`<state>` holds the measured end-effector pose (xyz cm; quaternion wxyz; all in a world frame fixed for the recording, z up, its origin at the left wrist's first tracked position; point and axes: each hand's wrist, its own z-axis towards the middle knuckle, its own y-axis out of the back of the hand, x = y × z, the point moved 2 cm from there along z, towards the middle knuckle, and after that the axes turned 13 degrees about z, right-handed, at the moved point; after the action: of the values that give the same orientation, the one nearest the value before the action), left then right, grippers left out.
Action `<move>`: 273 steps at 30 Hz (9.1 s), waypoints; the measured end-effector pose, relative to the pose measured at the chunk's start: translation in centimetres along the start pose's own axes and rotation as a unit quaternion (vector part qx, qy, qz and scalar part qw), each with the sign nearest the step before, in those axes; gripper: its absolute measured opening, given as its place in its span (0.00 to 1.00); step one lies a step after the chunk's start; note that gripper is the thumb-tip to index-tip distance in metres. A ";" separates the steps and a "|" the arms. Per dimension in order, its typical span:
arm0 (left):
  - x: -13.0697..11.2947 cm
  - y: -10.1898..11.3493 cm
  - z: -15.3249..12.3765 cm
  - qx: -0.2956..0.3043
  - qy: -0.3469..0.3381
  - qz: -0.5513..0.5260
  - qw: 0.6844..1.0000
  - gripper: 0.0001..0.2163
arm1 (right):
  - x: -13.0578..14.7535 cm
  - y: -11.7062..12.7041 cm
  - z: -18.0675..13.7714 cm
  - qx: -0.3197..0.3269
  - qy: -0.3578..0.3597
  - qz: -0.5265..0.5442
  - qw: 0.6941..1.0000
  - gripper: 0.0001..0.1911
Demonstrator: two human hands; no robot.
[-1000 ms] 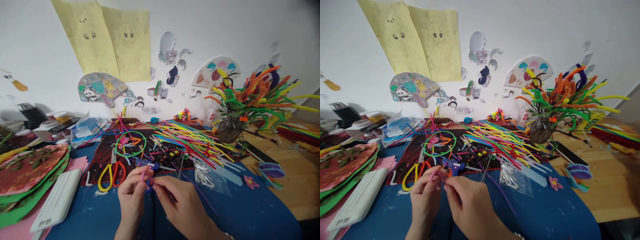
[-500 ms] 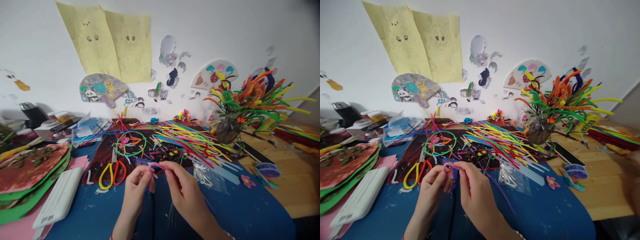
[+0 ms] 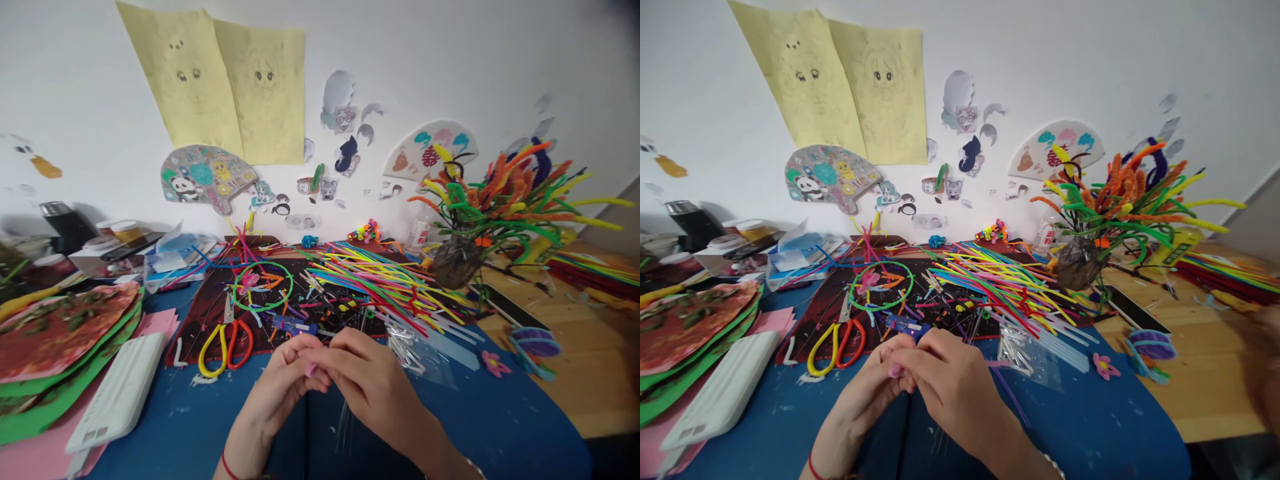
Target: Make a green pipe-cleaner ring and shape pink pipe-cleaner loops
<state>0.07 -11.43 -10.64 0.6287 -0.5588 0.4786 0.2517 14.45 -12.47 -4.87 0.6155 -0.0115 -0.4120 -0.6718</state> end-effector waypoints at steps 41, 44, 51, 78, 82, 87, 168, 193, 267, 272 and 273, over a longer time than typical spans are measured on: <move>0.0 -0.2 0.0 -0.094 -0.121 0.140 0.978 0.12 | -2.5 -0.2 0.6 -0.025 -0.263 0.156 0.952 0.06; -0.1 -0.2 0.1 -0.104 -0.096 0.149 0.979 0.12 | -2.6 -0.2 0.6 -0.023 -0.255 0.132 0.958 0.06; 0.0 -0.2 0.1 -0.101 -0.102 0.144 0.979 0.11 | -2.8 0.4 0.8 0.031 -0.280 0.253 0.925 0.07; 0.1 0.3 0.2 -0.096 -0.088 0.173 0.976 0.12 | -3.4 -0.1 0.8 0.052 -0.269 0.133 0.953 0.05; -0.1 0.5 0.1 -0.081 -0.079 0.178 0.977 0.12 | -3.0 0.6 1.2 0.091 -0.228 0.105 0.964 0.05; 0.2 0.5 0.3 -0.031 -0.014 0.129 0.991 0.10 | -2.7 1.3 2.0 0.134 -0.164 0.062 0.975 0.08; 0.1 0.6 0.0 -0.178 -0.172 0.204 0.947 0.07 | -3.4 -2.5 0.3 -0.120 -0.300 0.306 0.895 0.15; -0.5 -0.6 -2.1 -0.264 -0.494 0.622 0.547 0.13 | -3.3 -2.7 -0.6 -0.136 -0.428 0.529 0.721 0.15; 0.0 0.3 0.4 -0.123 -0.064 0.152 0.979 0.09 | -3.7 2.6 -0.4 0.174 0.162 0.007 0.971 0.12; 0.2 0.3 0.4 -0.146 -0.101 0.151 0.972 0.09 | -3.9 1.5 -0.8 0.050 0.118 0.008 0.992 0.12; 0.2 0.3 0.4 -0.150 -0.106 0.152 0.971 0.09 | -3.9 1.3 -0.8 0.036 0.115 0.005 0.993 0.12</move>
<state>0.03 -11.04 -11.03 0.5396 -0.5375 0.4455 0.4707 16.86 -9.59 -6.74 0.6624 0.0855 -0.3624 -0.6501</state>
